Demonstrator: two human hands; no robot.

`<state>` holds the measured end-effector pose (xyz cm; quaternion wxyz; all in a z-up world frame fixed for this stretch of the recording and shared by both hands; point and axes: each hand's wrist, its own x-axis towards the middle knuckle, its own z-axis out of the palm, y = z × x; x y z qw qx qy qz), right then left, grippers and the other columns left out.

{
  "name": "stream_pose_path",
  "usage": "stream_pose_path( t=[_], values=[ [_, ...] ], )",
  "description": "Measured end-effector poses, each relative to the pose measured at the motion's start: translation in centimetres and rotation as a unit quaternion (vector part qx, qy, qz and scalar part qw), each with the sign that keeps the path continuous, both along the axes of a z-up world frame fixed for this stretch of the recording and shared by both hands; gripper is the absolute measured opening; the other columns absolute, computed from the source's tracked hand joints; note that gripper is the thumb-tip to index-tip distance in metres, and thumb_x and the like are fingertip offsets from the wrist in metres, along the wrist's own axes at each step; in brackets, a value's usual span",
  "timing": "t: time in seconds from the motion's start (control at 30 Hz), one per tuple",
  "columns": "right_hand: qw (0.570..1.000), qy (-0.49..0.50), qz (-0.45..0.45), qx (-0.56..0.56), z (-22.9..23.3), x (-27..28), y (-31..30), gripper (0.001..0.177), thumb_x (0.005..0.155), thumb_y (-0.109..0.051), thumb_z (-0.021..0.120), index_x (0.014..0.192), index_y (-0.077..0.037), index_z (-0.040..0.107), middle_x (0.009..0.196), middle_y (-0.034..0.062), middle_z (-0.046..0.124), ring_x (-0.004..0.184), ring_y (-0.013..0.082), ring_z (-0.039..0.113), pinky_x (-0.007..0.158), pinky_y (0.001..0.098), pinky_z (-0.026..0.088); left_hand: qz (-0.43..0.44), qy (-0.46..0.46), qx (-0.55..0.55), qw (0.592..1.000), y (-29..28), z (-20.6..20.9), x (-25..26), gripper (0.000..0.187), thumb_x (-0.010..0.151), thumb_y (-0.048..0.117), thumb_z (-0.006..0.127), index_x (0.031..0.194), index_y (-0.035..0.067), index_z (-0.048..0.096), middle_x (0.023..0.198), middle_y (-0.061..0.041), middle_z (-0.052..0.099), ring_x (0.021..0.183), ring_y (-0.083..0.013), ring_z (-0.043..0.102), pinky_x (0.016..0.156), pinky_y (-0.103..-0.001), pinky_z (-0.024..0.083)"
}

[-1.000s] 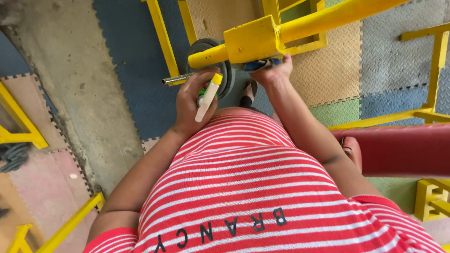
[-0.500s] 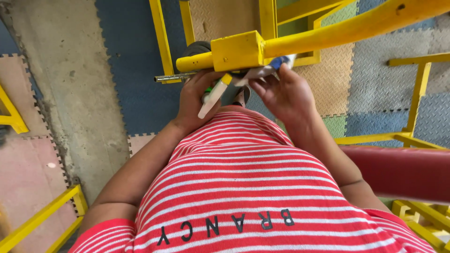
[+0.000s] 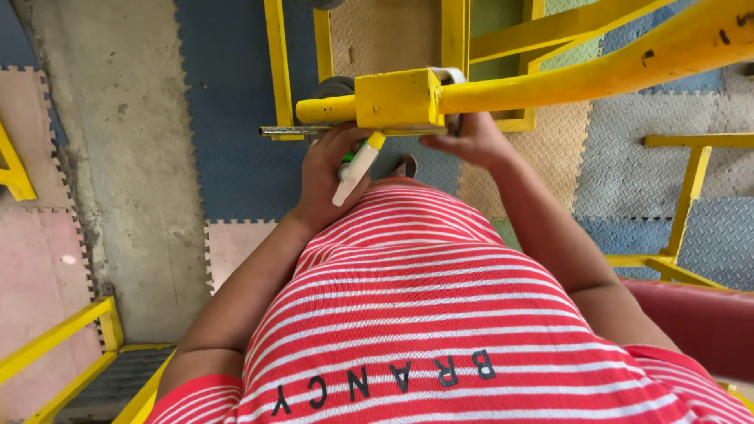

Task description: Cleaning and sanitizing various pieces of yellow gym weight machines and a bench using a spray bottle and a cloth.

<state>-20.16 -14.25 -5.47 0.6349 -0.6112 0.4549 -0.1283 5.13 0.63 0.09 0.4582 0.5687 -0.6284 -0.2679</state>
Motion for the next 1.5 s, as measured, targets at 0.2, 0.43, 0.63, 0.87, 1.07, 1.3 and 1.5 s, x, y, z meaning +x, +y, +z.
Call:
stream_pose_path(
  t=[0.2,0.43,0.63,0.87,1.07,1.3,1.5],
  values=[
    [0.974,-0.064,0.208,-0.054,-2.5,-1.4,-7.0,0.093,0.065,-0.014,0.097,0.146,-0.008,0.051,0.139,0.0043,0.061,0.132,0.0202,0.056,0.111,0.0392,0.048,0.018,0.020,0.001,1.000,0.3,-0.1,-0.9,0.049,0.083,0.003,0.069,0.131,0.007,0.062,0.123,-0.014,0.069,0.098,-0.0282,0.069,0.089,-0.039,0.054],
    [0.952,-0.210,0.220,0.011,1.2,-1.7,-6.2,0.095,0.069,-0.009,0.094,0.154,-0.007,0.049,0.133,0.0001,0.063,0.123,0.0133,0.057,0.107,0.0338,0.048,0.038,0.001,-0.020,0.999,0.6,0.0,-1.6,0.051,0.082,0.002,0.071,0.132,0.006,0.060,0.128,-0.015,0.067,0.099,-0.0298,0.068,0.089,-0.041,0.054],
    [0.948,-0.305,0.044,0.082,-4.3,-2.8,-3.1,0.074,0.079,-0.001,0.091,0.145,-0.005,0.057,0.124,0.0012,0.067,0.117,0.0138,0.064,0.103,0.0308,0.055,0.043,0.015,-0.004,0.999,0.8,-0.2,-1.6,0.049,0.084,0.002,0.070,0.132,0.008,0.061,0.125,-0.013,0.068,0.096,-0.0276,0.069,0.087,-0.040,0.055],
    [0.950,-0.205,-0.235,0.032,0.9,-3.9,3.4,0.038,0.100,-0.010,0.072,0.133,0.004,0.061,0.116,0.0127,0.071,0.098,0.0210,0.072,0.082,0.0331,0.060,0.020,0.026,-0.017,0.999,0.6,-0.8,-0.9,0.049,0.083,0.002,0.070,0.131,0.008,0.061,0.124,-0.012,0.068,0.096,-0.0278,0.069,0.086,-0.039,0.053],
    [0.935,-0.118,-0.258,-0.214,13.7,-2.1,10.2,0.032,0.100,-0.008,0.071,0.130,0.003,0.065,0.118,0.0177,0.070,0.105,0.0253,0.068,0.088,0.0363,0.056,-0.008,0.030,-0.014,0.999,0.4,0.1,-0.1,0.049,0.082,0.002,0.071,0.130,0.008,0.063,0.120,-0.014,0.069,0.093,-0.0276,0.069,0.085,-0.039,0.054],
    [0.659,0.257,0.042,-0.705,16.4,2.1,6.3,0.045,0.095,-0.024,0.075,0.138,-0.012,0.070,0.143,0.0128,0.065,0.140,0.0381,0.047,0.121,0.0495,0.029,-0.028,0.048,-0.007,0.998,0.2,-0.3,0.7,0.045,0.085,0.000,0.071,0.129,0.008,0.063,0.119,-0.013,0.070,0.092,-0.0269,0.071,0.082,-0.037,0.056],
    [0.539,0.434,0.048,-0.721,9.7,2.1,5.8,0.049,0.109,-0.035,0.059,0.152,-0.014,0.068,0.157,0.0027,0.057,0.158,0.0305,0.031,0.132,0.0503,-0.007,-0.074,0.022,0.008,0.997,0.5,0.4,1.9,0.047,0.083,0.006,0.072,0.129,0.008,0.065,0.125,-0.012,0.071,0.098,-0.0267,0.073,0.087,-0.038,0.055]
  ],
)
